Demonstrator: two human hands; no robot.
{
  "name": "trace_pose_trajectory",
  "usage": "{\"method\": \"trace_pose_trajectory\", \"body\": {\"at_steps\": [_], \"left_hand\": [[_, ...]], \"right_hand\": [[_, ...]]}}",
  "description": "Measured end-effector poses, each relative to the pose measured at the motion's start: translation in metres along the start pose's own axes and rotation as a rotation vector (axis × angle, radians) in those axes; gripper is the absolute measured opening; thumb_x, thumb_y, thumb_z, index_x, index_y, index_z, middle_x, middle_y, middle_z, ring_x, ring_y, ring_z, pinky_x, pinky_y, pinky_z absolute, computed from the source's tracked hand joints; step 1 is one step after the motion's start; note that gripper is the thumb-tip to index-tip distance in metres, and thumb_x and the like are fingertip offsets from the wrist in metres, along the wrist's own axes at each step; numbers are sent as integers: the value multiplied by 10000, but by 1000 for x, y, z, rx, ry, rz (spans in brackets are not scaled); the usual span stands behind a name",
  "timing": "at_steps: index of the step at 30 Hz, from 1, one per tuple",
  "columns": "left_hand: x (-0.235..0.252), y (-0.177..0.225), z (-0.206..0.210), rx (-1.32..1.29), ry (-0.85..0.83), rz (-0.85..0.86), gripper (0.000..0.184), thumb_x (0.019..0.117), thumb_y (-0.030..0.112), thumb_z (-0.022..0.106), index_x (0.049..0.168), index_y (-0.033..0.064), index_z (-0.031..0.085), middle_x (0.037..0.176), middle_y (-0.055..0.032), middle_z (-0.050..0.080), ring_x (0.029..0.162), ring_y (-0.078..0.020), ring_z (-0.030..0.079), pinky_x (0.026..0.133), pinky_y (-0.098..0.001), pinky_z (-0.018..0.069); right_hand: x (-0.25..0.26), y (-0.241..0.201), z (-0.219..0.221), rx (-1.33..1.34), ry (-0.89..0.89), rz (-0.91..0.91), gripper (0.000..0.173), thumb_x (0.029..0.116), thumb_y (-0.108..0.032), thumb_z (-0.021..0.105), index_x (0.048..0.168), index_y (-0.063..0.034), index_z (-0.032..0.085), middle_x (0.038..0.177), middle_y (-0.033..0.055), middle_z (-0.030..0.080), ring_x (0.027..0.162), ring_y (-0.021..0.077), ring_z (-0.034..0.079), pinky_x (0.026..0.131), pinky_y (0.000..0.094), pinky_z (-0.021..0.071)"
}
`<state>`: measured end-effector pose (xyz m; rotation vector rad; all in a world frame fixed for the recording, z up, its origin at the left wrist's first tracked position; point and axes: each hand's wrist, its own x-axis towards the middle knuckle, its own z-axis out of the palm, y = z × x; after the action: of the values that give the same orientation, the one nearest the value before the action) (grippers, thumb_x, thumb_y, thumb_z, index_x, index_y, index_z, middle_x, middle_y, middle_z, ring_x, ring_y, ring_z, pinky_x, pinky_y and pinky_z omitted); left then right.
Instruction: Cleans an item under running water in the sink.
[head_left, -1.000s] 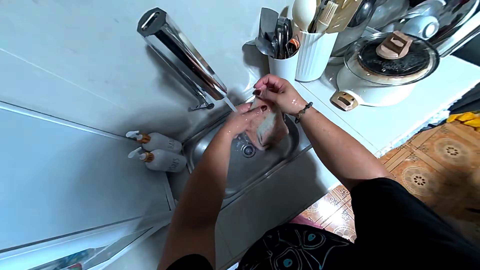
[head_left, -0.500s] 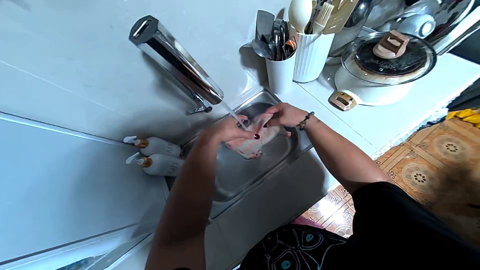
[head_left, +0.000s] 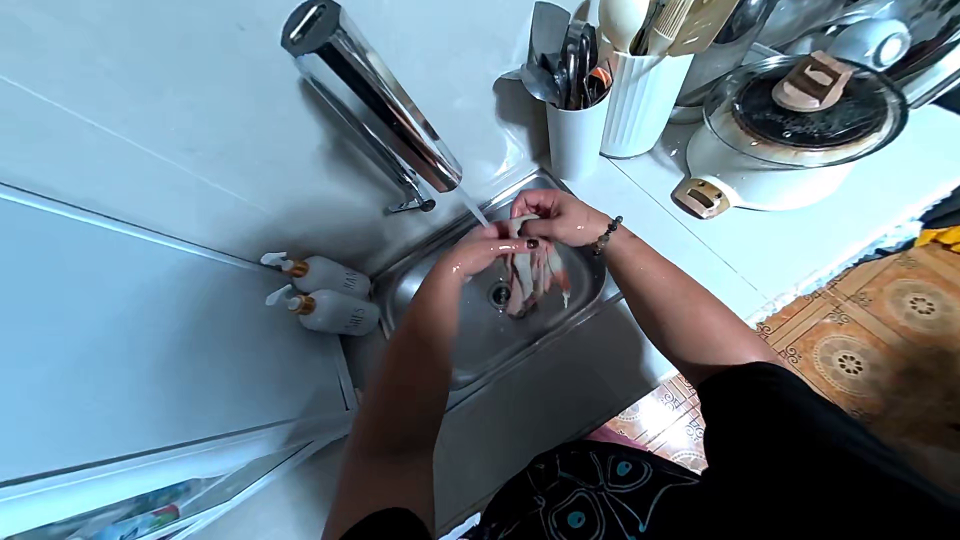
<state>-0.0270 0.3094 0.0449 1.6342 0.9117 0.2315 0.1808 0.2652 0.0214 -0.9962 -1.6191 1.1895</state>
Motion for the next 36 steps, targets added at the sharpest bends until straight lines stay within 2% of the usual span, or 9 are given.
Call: {"method": "trace_pose_trajectory", "body": {"at_steps": [6, 11, 16, 19, 21, 24, 29, 34, 36], "left_hand": [[5, 15, -11, -165, 288, 335, 101, 986, 108, 614, 898, 77, 653, 922, -2, 620, 846, -99, 609, 774, -311, 554], [-5, 13, -24, 28, 337, 204, 246, 1038, 148, 579, 1222, 10, 666, 1077, -63, 692, 799, -70, 617, 718, -270, 541], [4, 5, -2, 2, 408, 249, 140, 937, 79, 698, 1059, 10, 696, 894, -43, 688, 786, -94, 652, 756, -296, 570], [8, 5, 13, -314, 453, 452, 219, 878, -14, 724, 1077, -3, 634, 963, -44, 691, 874, -100, 660, 799, -287, 567], [12, -3, 18, -464, 366, 510, 519, 868, 28, 722, 1321, 3, 471, 1177, -79, 657, 1030, -134, 656, 869, -316, 574], [21, -15, 30, -500, 265, 368, 547, 842, -10, 746, 1343, -11, 526, 1170, -79, 692, 1089, -153, 665, 987, -363, 555], [49, -48, 32, 121, 197, -206, 322, 971, 207, 693, 1230, 19, 665, 1073, -158, 714, 955, -253, 688, 887, -477, 560], [51, -12, 7, 237, 156, -343, 348, 983, 147, 661, 1289, -11, 614, 1198, -202, 679, 1080, -313, 666, 955, -512, 537], [52, 12, 1, 277, 119, -304, 326, 964, 123, 678, 1256, -15, 638, 1199, -207, 668, 1074, -308, 664, 954, -507, 539]], "right_hand": [[-22, 63, 7, -113, 100, 183, 295, 855, -153, 746, 1110, -15, 696, 951, 121, 720, 867, 213, 697, 811, 463, 589], [-29, 78, -12, -73, 350, 274, 197, 987, -117, 639, 1110, 15, 719, 966, 123, 736, 862, 172, 708, 855, 409, 602], [13, 1, -1, -197, 128, 178, 444, 887, -100, 752, 1315, -43, 652, 1133, 143, 723, 993, 221, 711, 922, 454, 587], [29, -25, 14, -394, 76, 215, 166, 910, -99, 722, 1053, -15, 713, 907, 142, 709, 832, 256, 687, 813, 510, 556], [37, -48, 12, -373, 43, 179, 114, 930, -86, 686, 1008, -17, 730, 872, 108, 714, 793, 202, 686, 786, 457, 574], [46, -76, -6, -223, 64, 17, 120, 973, -127, 636, 987, -25, 699, 786, 36, 677, 685, 104, 646, 674, 343, 570], [30, -109, -25, -19, 297, -144, 128, 1007, -66, 598, 1100, -12, 668, 897, 45, 741, 753, 116, 720, 692, 301, 630], [-6, -14, -23, -646, 162, 337, 237, 922, -220, 716, 1100, -62, 713, 971, 152, 721, 917, 320, 700, 830, 597, 555], [-9, 25, -16, -725, 25, 557, 468, 902, -347, 756, 1284, -91, 670, 1160, 220, 706, 1105, 442, 662, 914, 727, 482]]}}
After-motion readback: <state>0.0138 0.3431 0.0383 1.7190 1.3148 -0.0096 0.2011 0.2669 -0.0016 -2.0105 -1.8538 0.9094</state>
